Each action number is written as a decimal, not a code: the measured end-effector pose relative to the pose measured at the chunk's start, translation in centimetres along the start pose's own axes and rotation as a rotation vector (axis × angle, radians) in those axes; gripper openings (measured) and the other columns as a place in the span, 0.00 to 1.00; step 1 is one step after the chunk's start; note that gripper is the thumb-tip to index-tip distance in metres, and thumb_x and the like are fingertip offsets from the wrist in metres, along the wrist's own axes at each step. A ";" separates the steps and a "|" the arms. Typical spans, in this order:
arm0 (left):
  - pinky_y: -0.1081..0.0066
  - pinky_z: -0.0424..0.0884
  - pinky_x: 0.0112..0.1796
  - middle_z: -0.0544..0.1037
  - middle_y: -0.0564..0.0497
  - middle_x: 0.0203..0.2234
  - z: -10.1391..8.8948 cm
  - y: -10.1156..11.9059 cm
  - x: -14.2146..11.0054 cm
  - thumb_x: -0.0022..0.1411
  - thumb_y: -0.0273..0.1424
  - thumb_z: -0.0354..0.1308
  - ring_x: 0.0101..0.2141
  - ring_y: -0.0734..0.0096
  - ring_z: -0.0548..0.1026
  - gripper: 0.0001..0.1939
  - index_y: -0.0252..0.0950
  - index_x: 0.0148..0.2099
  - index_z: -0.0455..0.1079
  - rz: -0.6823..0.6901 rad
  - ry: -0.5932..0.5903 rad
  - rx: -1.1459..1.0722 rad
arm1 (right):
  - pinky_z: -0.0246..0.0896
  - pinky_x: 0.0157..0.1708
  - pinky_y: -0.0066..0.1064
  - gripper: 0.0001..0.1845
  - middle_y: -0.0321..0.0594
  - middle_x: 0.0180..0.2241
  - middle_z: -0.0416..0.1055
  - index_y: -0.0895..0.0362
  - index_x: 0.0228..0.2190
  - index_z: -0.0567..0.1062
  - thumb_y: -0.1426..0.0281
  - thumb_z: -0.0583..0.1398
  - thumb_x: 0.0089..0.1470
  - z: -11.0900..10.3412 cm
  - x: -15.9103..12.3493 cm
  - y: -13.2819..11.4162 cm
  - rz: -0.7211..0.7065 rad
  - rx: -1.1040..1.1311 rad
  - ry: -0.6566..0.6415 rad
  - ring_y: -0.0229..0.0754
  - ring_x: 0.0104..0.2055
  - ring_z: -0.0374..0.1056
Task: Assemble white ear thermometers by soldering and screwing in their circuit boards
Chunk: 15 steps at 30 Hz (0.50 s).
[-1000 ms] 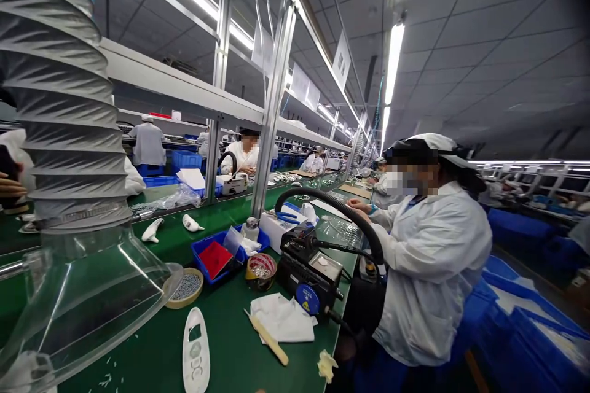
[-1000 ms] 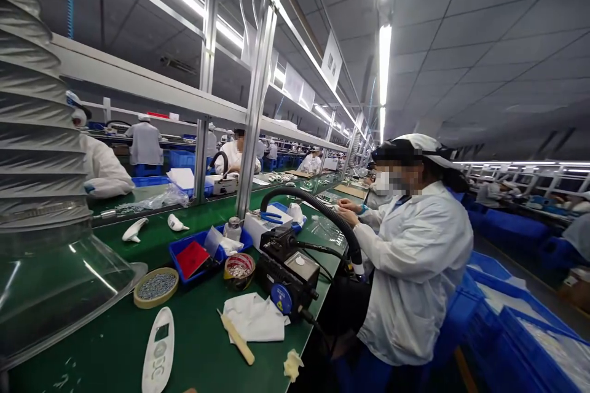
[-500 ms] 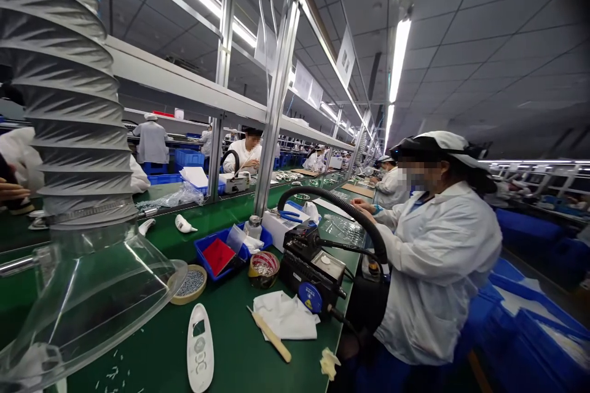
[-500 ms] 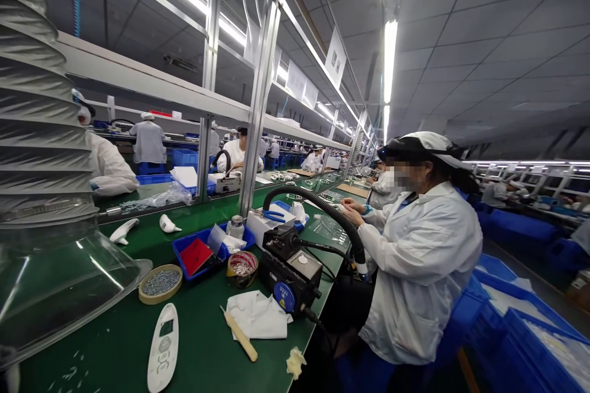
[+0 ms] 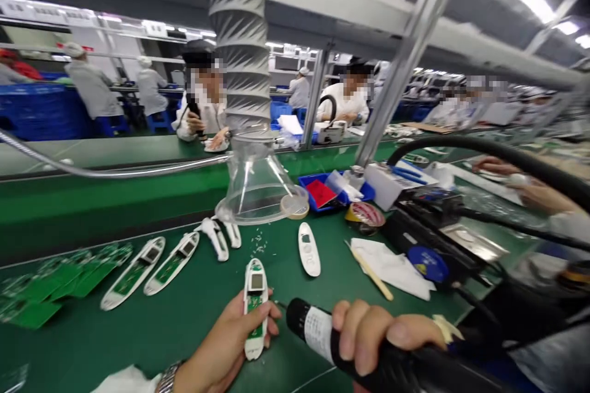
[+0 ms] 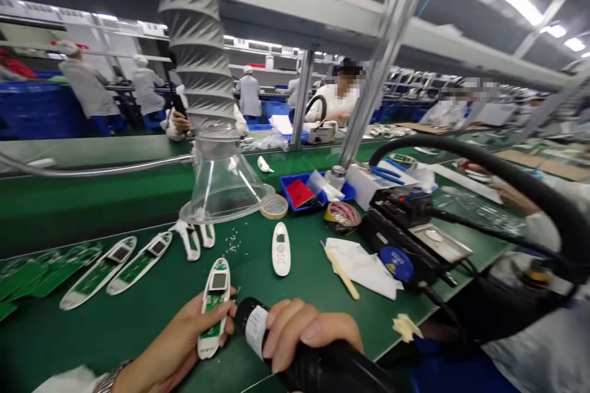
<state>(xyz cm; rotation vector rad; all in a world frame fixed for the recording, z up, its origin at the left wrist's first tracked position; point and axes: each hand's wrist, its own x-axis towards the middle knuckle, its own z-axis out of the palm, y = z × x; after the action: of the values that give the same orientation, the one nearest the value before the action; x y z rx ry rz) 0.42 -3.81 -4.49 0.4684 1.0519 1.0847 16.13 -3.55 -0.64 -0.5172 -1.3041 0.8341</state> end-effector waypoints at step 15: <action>0.76 0.58 0.23 0.70 0.54 0.19 -0.7 -0.8 0.6 0.47 0.41 0.64 0.21 0.78 0.64 0.23 0.32 0.38 0.61 0.066 -0.114 0.095 | 0.58 0.33 0.34 0.12 0.30 0.22 0.64 0.50 0.36 0.64 0.62 0.59 0.51 1.3 0.3 0.6 0.041 0.215 -0.074 0.36 0.24 0.62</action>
<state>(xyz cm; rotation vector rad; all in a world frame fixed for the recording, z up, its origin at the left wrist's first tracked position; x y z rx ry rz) 0.28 -3.76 -5.72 0.6384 0.9958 1.0568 14.75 -3.08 -0.60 -0.3463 -1.2559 1.0225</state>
